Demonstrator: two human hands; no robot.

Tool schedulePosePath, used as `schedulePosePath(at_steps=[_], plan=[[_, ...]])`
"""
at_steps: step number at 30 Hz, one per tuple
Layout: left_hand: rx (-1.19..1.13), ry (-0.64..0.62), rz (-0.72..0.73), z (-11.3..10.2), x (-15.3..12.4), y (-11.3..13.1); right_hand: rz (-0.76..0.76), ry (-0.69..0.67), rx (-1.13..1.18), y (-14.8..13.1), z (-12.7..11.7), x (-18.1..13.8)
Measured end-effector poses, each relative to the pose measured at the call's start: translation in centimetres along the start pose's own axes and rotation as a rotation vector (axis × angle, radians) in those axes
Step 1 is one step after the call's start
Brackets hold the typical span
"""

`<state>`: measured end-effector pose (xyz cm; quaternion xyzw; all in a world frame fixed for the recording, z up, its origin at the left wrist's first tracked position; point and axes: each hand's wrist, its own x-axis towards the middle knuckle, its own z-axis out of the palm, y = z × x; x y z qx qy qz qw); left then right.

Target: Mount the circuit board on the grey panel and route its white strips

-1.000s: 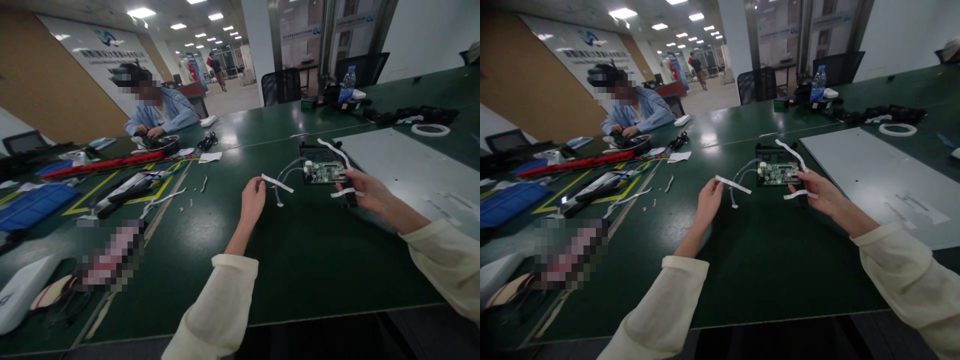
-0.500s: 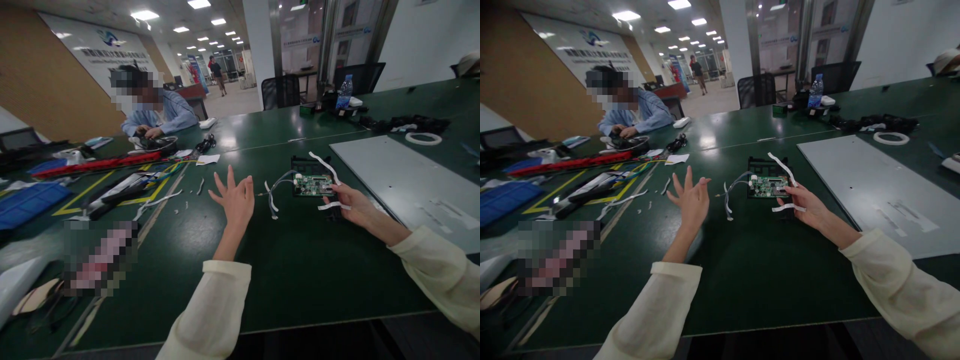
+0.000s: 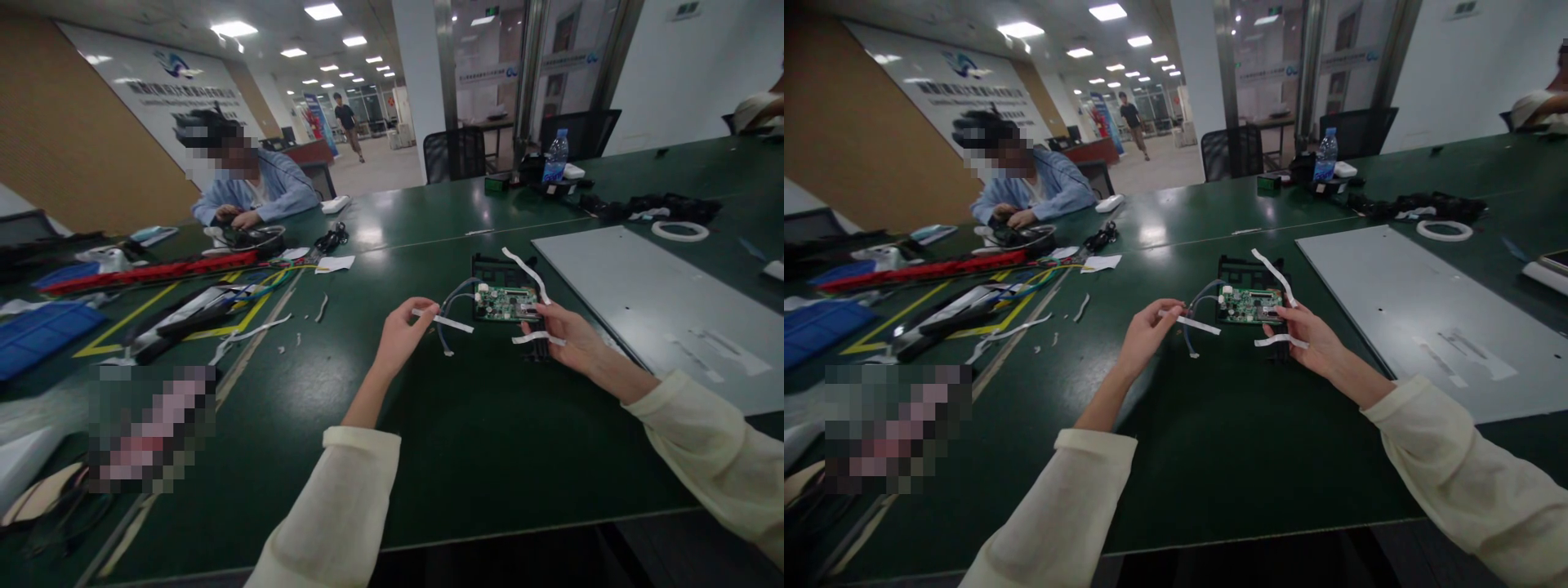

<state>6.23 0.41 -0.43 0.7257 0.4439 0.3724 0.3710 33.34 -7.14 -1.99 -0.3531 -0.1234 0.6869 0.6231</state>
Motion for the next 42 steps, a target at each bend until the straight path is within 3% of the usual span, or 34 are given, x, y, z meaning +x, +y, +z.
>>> schedulePosePath(at_steps=[6, 13, 16, 24, 29, 35, 42], plan=[[-0.196, -0.102, -0.106, -0.7, 0.1, 0.2, 0.004, 0.001, -0.003, -0.1, 0.2, -0.3], [-0.139, -0.168, -0.184, -0.8, -0.1, 0.3, -0.009, 0.032, 0.013, -0.1, 0.4, -0.4], [-0.112, -0.160, -0.124, -0.4, -0.3, 0.4, -0.010, 0.022, 0.018, -0.2, 0.6, -0.6], [0.271, -0.122, 0.085, 0.8, -0.9, 1.2, -0.004, 0.021, 0.020, -0.1, 0.5, -0.6], [0.154, -0.099, 0.080, 0.6, -0.6, 0.7, 0.004, -0.045, 0.011, 0.0, -0.5, -0.1], [-0.119, -0.185, -0.014, 0.2, -0.5, 0.7, -0.008, -0.017, 0.001, 0.1, -0.5, 0.0], [-0.153, -0.233, -0.041, 0.4, -0.5, 0.7, -0.018, -0.016, 0.014, 0.2, -0.6, 0.1]])
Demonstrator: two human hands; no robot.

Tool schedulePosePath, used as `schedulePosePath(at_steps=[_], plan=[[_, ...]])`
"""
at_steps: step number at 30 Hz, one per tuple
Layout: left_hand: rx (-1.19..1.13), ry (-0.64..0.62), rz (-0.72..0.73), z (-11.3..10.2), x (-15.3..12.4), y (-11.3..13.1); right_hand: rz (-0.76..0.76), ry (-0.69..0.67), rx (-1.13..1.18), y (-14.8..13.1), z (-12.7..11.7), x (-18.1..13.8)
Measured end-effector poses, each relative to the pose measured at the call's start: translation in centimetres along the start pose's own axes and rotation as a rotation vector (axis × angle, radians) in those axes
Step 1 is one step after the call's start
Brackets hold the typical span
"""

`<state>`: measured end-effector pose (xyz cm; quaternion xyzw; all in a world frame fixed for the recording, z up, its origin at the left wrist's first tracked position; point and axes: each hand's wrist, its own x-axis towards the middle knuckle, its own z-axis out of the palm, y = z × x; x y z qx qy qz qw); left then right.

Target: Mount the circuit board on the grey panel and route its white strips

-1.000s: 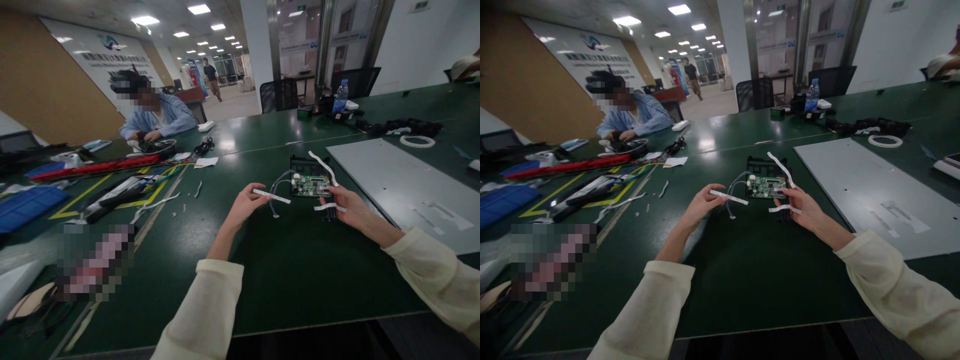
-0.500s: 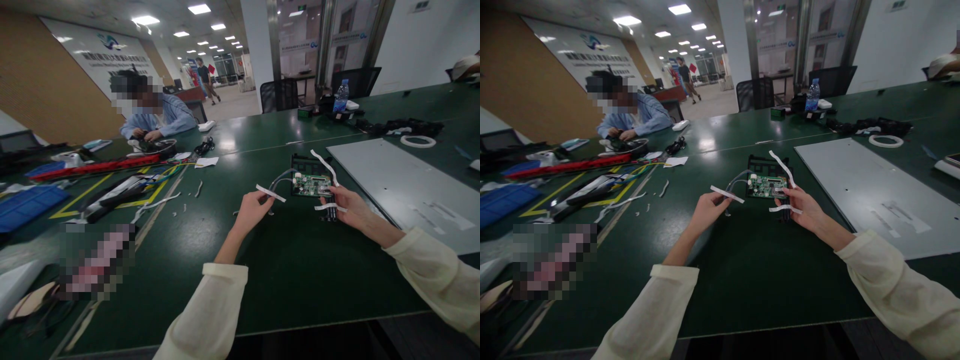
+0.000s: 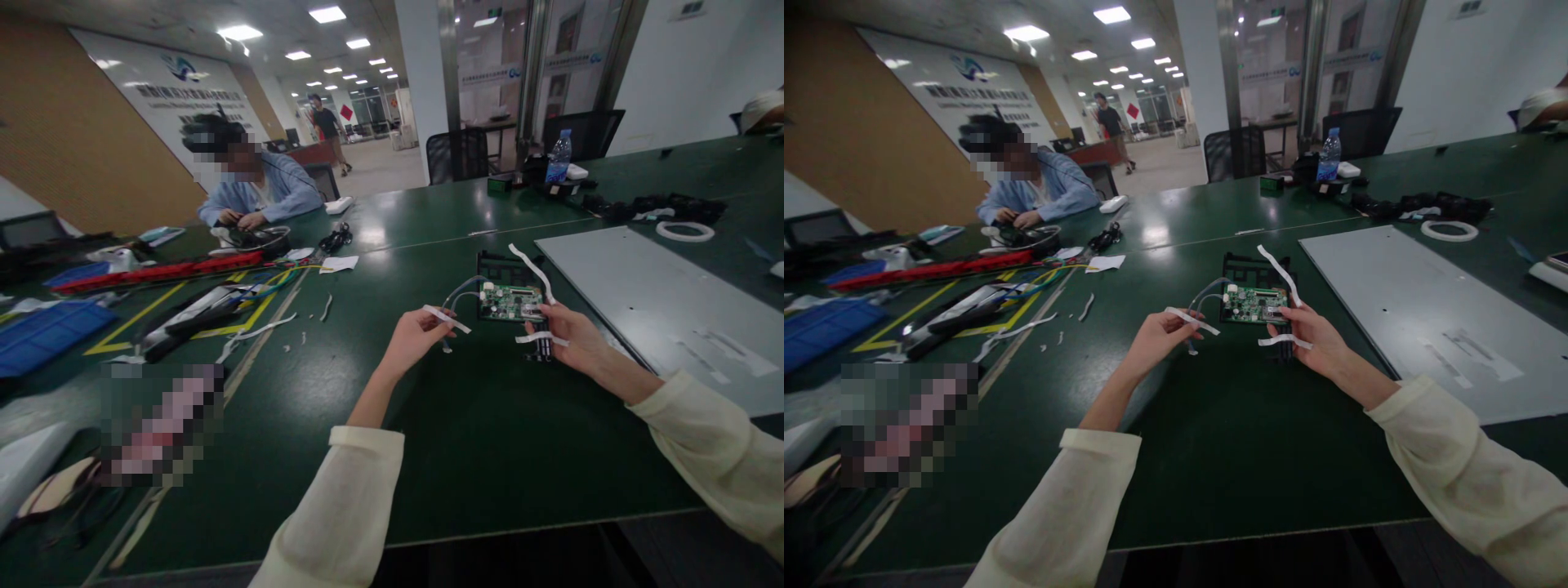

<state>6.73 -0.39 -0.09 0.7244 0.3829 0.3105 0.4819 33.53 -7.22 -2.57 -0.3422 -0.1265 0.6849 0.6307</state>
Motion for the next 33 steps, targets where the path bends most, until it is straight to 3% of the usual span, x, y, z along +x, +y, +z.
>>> schedulePosePath(at_steps=[14, 22, 26, 29, 33], plan=[[-0.047, 0.072, -0.096, -0.9, 0.1, 0.7, 0.030, -0.041, -0.044, 0.0, 0.0, -0.2], [-0.063, 0.000, -0.231, -1.6, -0.1, 0.6, 0.041, -0.040, -0.075, 0.0, 0.5, -0.5], [-0.048, 0.105, -0.232, -1.8, 0.0, 0.6, 0.081, -0.066, -0.122, 0.2, 0.1, -0.2], [-0.134, 0.158, -0.213, -1.9, 0.1, 0.8, 0.128, -0.119, -0.183, 0.4, 0.0, -0.3], [-0.300, 0.092, -0.271, -1.9, -0.2, 1.0, 0.202, -0.205, -0.238, 0.9, 0.2, -0.8]])
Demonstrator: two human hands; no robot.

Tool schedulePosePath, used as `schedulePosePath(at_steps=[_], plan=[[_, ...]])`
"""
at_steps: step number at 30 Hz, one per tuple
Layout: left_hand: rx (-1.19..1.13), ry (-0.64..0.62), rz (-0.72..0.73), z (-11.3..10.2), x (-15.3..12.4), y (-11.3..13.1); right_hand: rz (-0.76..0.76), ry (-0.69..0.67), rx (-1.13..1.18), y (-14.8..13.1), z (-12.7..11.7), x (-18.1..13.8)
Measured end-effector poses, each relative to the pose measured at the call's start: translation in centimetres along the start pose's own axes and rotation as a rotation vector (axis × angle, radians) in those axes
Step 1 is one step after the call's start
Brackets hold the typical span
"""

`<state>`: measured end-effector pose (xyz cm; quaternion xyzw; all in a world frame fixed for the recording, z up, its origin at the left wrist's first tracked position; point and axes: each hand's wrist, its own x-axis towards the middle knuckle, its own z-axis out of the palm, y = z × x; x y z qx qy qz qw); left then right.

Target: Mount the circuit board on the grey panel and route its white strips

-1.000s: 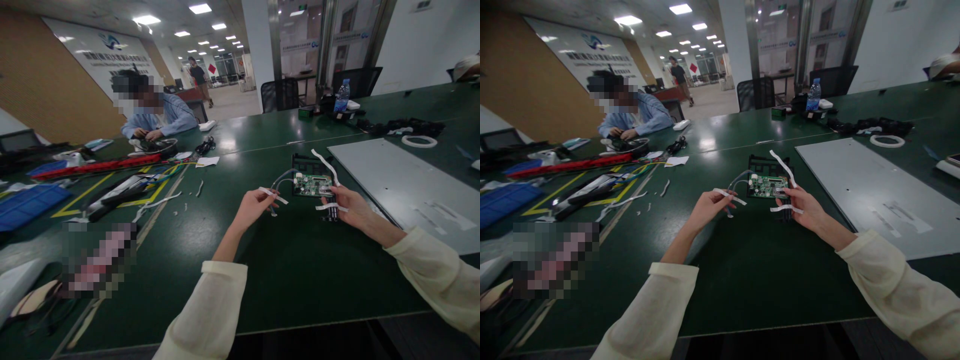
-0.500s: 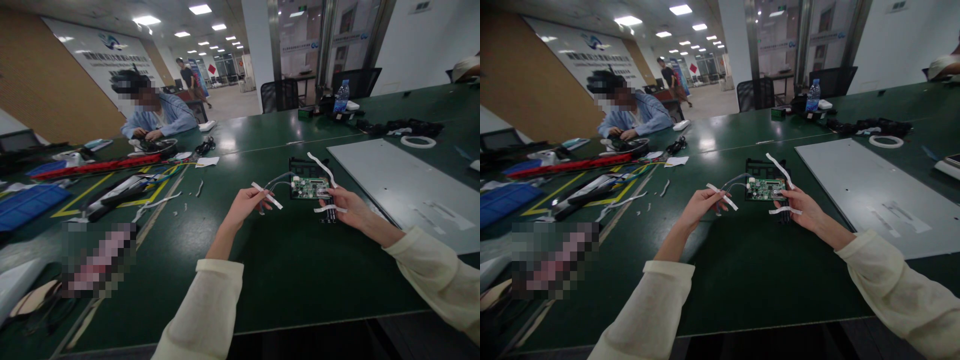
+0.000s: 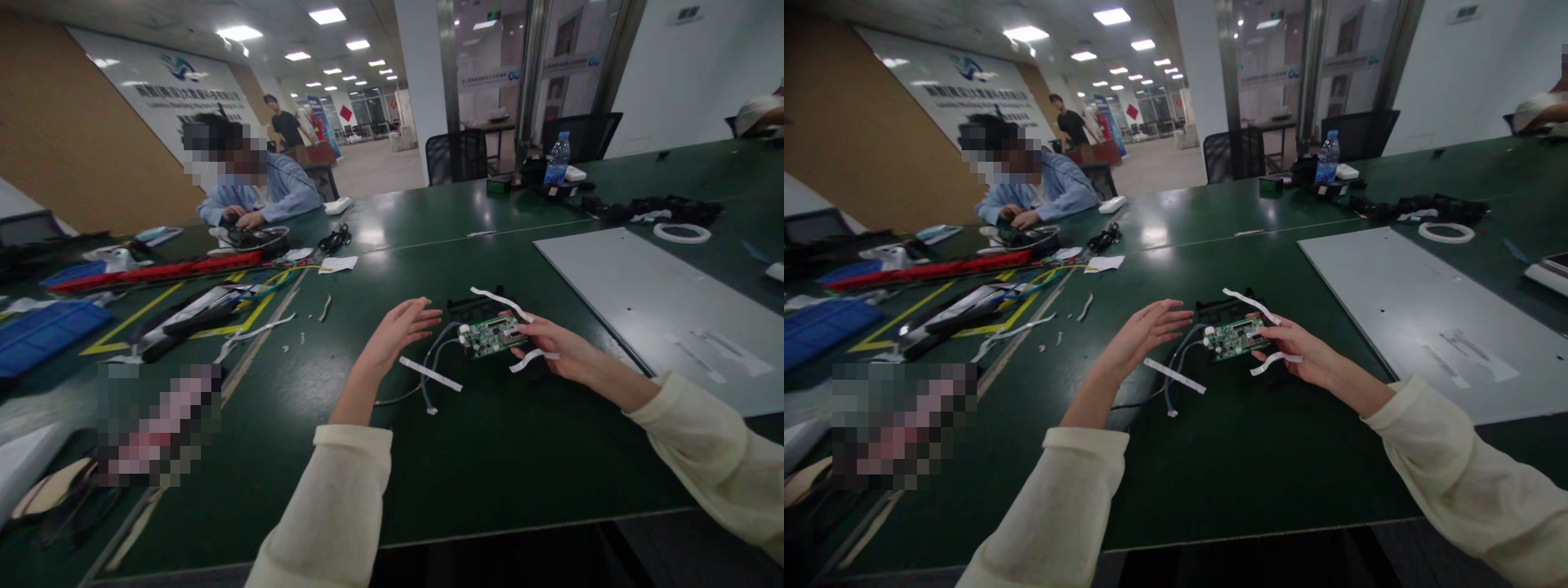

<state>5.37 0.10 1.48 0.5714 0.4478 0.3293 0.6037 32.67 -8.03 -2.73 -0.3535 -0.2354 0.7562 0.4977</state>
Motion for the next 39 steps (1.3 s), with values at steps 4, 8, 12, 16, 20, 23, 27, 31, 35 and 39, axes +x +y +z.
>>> schedulePosePath(at_steps=[4, 8, 12, 16, 20, 23, 27, 31, 35, 39], plan=[[-0.057, -0.157, -0.182, 0.4, -0.3, -0.4, 0.039, -0.061, -0.013, 0.7, 0.9, -0.6], [-0.073, -0.250, -0.247, 1.2, -0.4, -0.9, 0.081, -0.196, -0.038, 1.0, 1.3, -0.8], [-0.119, -0.182, -0.245, 1.6, -0.1, -1.4, 0.130, -0.276, -0.080, 0.8, 0.9, -0.6], [-0.148, -0.186, -0.228, 1.5, 0.1, -1.8, 0.124, -0.261, -0.199, 0.5, 0.4, -0.3], [-0.161, -0.227, -0.235, 1.1, 0.3, -2.1, -0.160, -0.023, -0.607, -0.9, -1.0, 0.5], [-0.174, -0.239, -0.247, 0.8, 0.6, -2.4, -0.532, 0.295, -1.166, -2.8, -3.9, 1.4], [-0.177, -0.255, -0.247, 0.8, 0.6, -2.2, -0.635, 0.768, -1.768, -5.1, -9.4, 2.0], [-0.170, -0.227, -0.251, 1.3, 0.1, -1.5, -0.229, 1.029, -1.872, -5.8, -13.5, 1.9], [-0.169, -0.210, -0.253, 1.6, -0.1, -0.9, -0.080, 0.998, -1.903, -5.7, -14.5, 2.0], [-0.210, -0.191, -0.237, 1.5, 0.0, -0.7, -0.055, 0.988, -1.944, -5.7, -14.2, 2.2]])
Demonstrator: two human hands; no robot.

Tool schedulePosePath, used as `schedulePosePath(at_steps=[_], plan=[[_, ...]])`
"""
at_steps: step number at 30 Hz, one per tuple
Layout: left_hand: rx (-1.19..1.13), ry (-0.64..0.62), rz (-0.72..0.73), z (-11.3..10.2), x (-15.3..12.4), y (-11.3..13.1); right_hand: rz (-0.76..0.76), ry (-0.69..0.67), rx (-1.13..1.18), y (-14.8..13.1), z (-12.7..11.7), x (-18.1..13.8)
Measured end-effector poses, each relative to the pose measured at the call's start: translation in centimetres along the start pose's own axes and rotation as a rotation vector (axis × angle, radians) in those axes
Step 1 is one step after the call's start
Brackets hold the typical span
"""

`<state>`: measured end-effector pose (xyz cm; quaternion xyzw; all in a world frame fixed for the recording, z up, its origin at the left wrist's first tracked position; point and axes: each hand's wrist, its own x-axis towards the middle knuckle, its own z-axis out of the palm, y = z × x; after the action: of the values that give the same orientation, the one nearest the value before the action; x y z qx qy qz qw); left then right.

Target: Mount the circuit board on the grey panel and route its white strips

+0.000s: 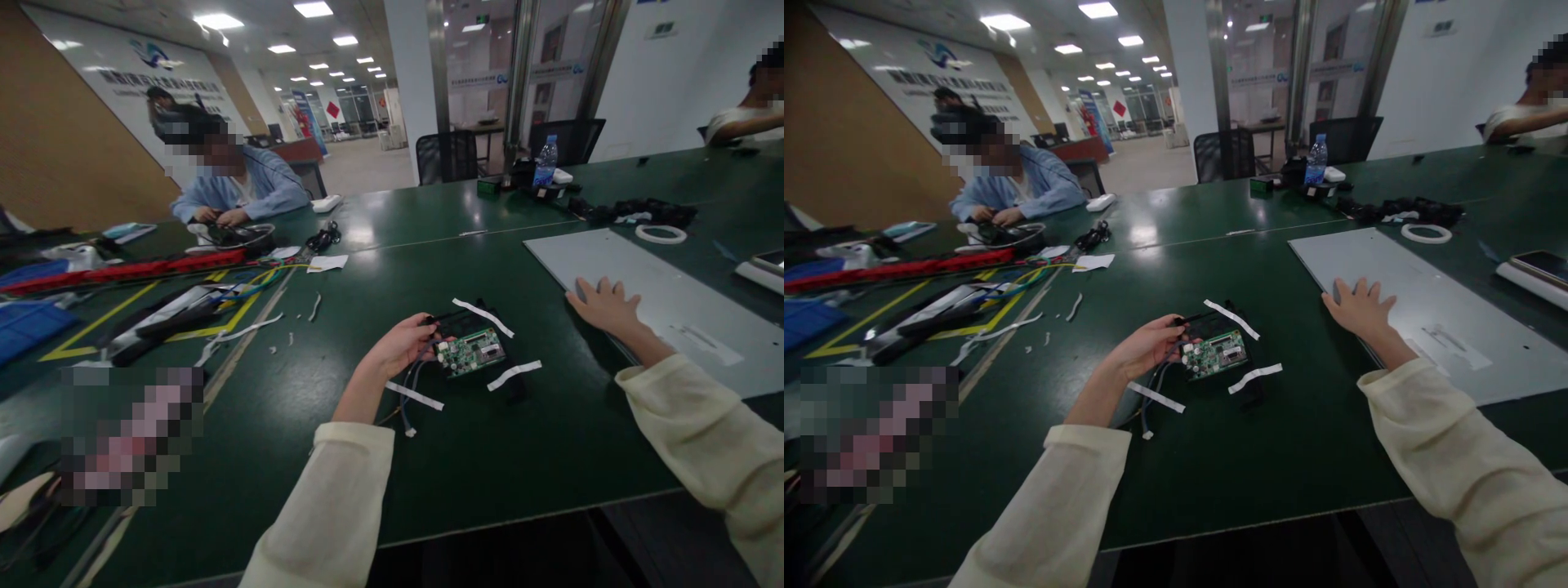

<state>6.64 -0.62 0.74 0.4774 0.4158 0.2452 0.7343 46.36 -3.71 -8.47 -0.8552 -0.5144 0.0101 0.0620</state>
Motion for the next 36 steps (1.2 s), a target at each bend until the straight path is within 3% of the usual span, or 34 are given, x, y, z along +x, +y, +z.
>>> schedulePosePath(at_steps=[8, 14, 27, 36], plan=[[-0.052, 0.047, 0.081, -0.5, -0.5, 1.2, -0.105, 0.012, -0.034, -1.3, -0.4, -1.4], [-0.104, 0.141, 0.159, -0.3, -1.2, 2.2, -0.284, 0.016, -0.049, -3.8, -0.9, -3.7], [-0.136, 0.195, 0.246, -0.7, -2.3, 3.8, -0.768, -0.047, -0.006, -9.8, -2.1, -9.3], [-0.153, 0.291, 0.278, -2.2, -2.4, 4.3, -1.038, -0.119, 0.125, -9.8, -2.8, -10.1]])
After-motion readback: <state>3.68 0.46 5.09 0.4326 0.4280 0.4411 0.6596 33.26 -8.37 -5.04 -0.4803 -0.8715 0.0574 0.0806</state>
